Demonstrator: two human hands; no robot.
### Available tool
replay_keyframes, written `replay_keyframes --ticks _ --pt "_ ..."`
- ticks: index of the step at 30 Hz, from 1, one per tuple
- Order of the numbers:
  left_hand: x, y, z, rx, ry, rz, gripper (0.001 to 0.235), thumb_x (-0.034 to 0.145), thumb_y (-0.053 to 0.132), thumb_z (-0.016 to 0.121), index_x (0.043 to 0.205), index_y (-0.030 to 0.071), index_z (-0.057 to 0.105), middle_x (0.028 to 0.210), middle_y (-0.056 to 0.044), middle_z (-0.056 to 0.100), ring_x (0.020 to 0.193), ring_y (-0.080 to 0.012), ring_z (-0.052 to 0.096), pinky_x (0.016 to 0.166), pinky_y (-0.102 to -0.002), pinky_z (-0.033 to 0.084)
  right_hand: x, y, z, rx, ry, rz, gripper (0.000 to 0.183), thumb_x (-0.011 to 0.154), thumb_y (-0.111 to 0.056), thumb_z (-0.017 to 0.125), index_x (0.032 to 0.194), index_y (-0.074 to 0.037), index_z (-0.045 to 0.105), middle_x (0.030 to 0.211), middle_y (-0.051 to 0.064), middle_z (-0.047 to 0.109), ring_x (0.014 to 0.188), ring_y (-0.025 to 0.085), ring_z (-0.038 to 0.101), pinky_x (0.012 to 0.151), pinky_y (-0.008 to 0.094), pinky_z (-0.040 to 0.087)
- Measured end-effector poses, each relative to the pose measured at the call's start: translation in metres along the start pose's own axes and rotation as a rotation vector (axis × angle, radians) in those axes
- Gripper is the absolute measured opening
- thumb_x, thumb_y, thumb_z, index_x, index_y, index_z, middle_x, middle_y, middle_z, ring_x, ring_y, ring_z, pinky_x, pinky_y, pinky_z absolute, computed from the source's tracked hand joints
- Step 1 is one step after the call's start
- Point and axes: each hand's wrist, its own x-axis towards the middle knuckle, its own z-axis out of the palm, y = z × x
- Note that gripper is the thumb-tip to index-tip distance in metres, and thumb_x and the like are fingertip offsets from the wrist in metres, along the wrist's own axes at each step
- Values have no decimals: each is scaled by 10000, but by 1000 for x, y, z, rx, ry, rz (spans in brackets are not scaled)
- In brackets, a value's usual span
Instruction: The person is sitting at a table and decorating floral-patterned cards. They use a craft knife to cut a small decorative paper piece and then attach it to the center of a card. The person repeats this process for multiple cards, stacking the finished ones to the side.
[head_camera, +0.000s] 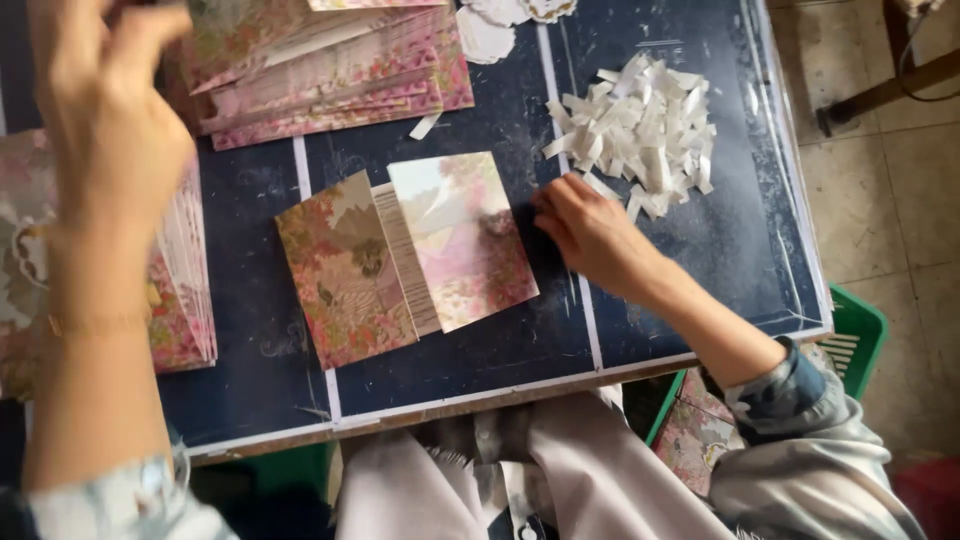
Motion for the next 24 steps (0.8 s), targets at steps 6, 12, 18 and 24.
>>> replay_keyframes --ticks 6,12,18,24 --pt "-26 117 4 -492 -75 -125 258 1047 19 495 1230 -108 624 1264 -289 584 1225 -425 510 1088 -505 441 -20 17 -39 1 102 99 41 1057 -20 469 1038 1 440 903 127 519 690 230 463 549 370 407" --pt "-43 142 31 -648 -138 -315 522 1103 339 285 1406 -43 473 1395 -230 553 1325 -390 482 1137 -480 328 -27 -17 -22 -24 -60 65 131 1020 -109 531 1130 -43 555 915 97 657 535 196 593 410 334 485" --pt "-21 153 35 -730 -63 -443 610 1090 444 231 1399 -24 472 1180 -169 602 1095 -275 536 989 -385 368 -6 -46 6 -278 -187 -64 536 967 -467 556 1433 -228 444 1080 54 695 586 290 683 432 458 544" --pt "-10 179 72 -360 -25 -148 482 938 63 723 1348 9 476 1267 -191 483 1126 -294 488 968 -372 489 39 -18 -22 -60 -325 -117 286 970 -158 581 1246 -109 640 900 87 748 581 169 676 498 296 597"
